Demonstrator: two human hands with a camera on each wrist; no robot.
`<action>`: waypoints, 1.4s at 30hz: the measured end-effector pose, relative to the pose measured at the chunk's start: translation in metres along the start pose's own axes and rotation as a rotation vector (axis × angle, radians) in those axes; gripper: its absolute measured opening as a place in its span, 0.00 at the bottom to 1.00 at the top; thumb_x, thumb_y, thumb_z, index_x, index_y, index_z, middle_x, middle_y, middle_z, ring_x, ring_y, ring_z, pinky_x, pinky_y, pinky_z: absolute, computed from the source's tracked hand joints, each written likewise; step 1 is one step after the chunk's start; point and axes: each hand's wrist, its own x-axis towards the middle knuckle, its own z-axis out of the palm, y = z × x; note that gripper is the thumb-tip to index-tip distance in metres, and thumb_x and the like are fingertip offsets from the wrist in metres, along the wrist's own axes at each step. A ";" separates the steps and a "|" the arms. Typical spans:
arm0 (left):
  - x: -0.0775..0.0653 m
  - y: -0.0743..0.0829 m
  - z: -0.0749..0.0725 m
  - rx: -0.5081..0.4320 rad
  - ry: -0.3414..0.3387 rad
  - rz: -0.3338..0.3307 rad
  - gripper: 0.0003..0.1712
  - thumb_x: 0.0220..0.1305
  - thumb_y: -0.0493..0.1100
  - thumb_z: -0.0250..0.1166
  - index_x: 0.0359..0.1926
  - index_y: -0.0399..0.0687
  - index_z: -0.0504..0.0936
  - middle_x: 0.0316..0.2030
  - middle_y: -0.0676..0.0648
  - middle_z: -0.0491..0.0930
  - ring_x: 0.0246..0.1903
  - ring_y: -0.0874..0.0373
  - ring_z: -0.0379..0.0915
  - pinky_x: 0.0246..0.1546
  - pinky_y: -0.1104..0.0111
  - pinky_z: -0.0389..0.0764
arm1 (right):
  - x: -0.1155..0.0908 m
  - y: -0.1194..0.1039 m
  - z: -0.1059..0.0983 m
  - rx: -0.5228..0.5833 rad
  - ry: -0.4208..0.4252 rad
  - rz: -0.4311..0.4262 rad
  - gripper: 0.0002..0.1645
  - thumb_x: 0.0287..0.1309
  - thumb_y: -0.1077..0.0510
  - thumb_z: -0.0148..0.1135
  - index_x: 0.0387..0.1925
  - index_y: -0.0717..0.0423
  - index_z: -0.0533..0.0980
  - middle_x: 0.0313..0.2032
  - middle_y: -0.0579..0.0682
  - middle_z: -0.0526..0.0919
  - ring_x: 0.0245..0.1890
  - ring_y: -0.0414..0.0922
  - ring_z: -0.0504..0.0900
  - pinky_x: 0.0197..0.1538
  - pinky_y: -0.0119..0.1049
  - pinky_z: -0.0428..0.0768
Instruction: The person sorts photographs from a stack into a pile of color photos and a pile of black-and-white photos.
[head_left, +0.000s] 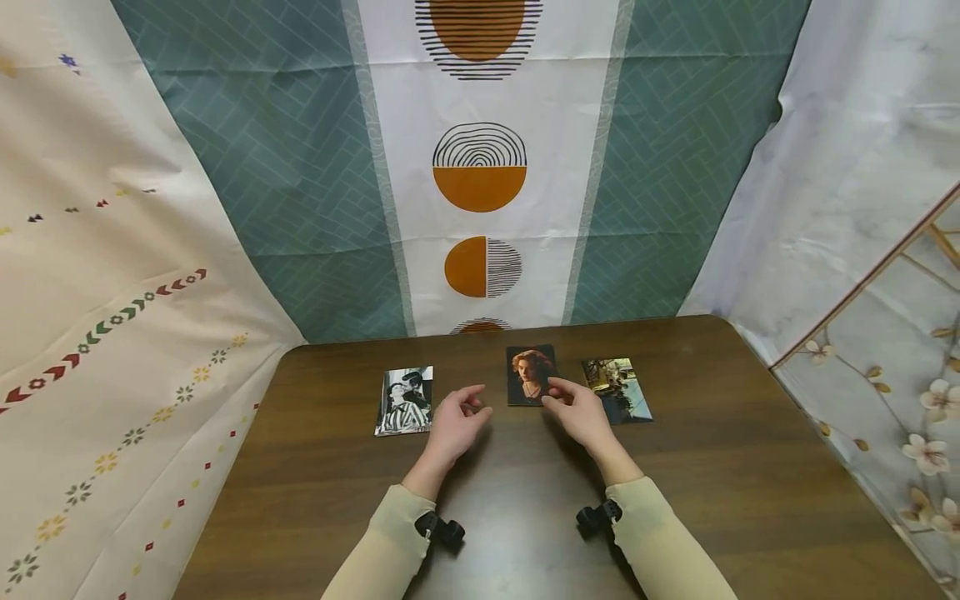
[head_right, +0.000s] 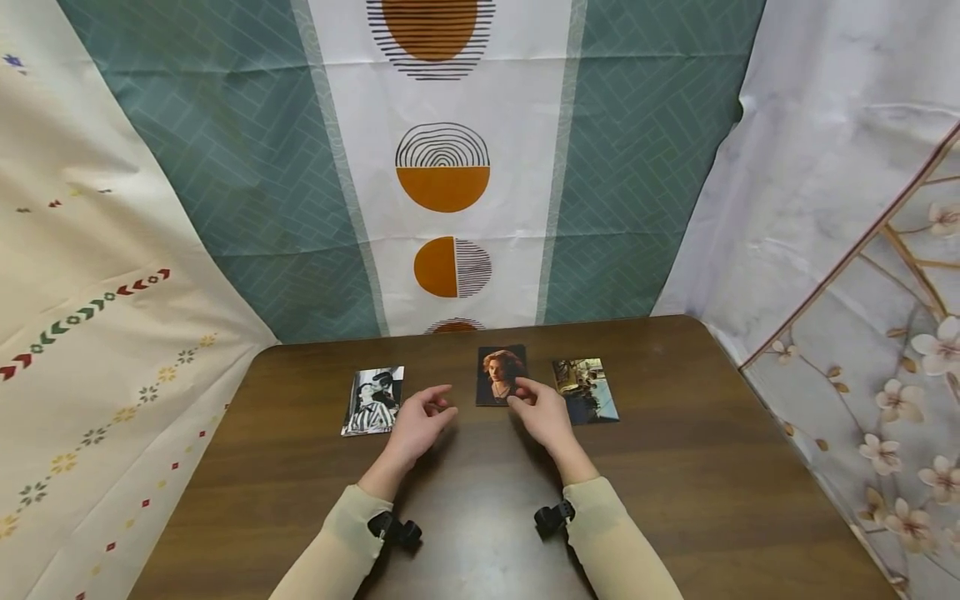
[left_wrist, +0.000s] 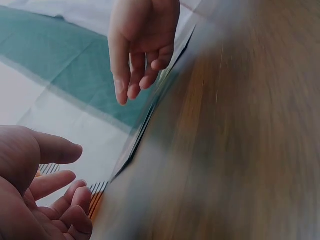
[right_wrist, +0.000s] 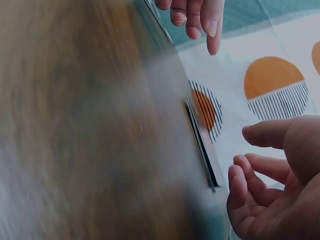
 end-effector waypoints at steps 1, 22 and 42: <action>0.001 0.001 0.004 -0.002 -0.006 0.002 0.26 0.64 0.36 0.73 0.63 0.34 0.84 0.41 0.43 0.81 0.36 0.56 0.73 0.39 0.64 0.75 | 0.000 0.002 -0.002 -0.005 0.007 0.008 0.30 0.71 0.56 0.69 0.70 0.62 0.78 0.54 0.57 0.87 0.56 0.58 0.84 0.56 0.55 0.80; 0.018 0.012 0.042 0.009 0.011 -0.052 0.24 0.65 0.36 0.74 0.61 0.35 0.85 0.39 0.45 0.80 0.39 0.53 0.74 0.44 0.57 0.77 | 0.011 0.008 -0.008 -0.131 0.090 0.058 0.31 0.69 0.58 0.69 0.68 0.68 0.77 0.55 0.64 0.86 0.55 0.61 0.85 0.59 0.59 0.79; 0.039 0.018 0.052 0.243 0.008 -0.182 0.23 0.66 0.45 0.73 0.61 0.43 0.89 0.40 0.51 0.86 0.44 0.52 0.82 0.42 0.56 0.80 | 0.020 0.006 0.000 -0.238 0.093 0.099 0.29 0.69 0.57 0.69 0.66 0.70 0.79 0.48 0.60 0.87 0.50 0.59 0.85 0.55 0.57 0.80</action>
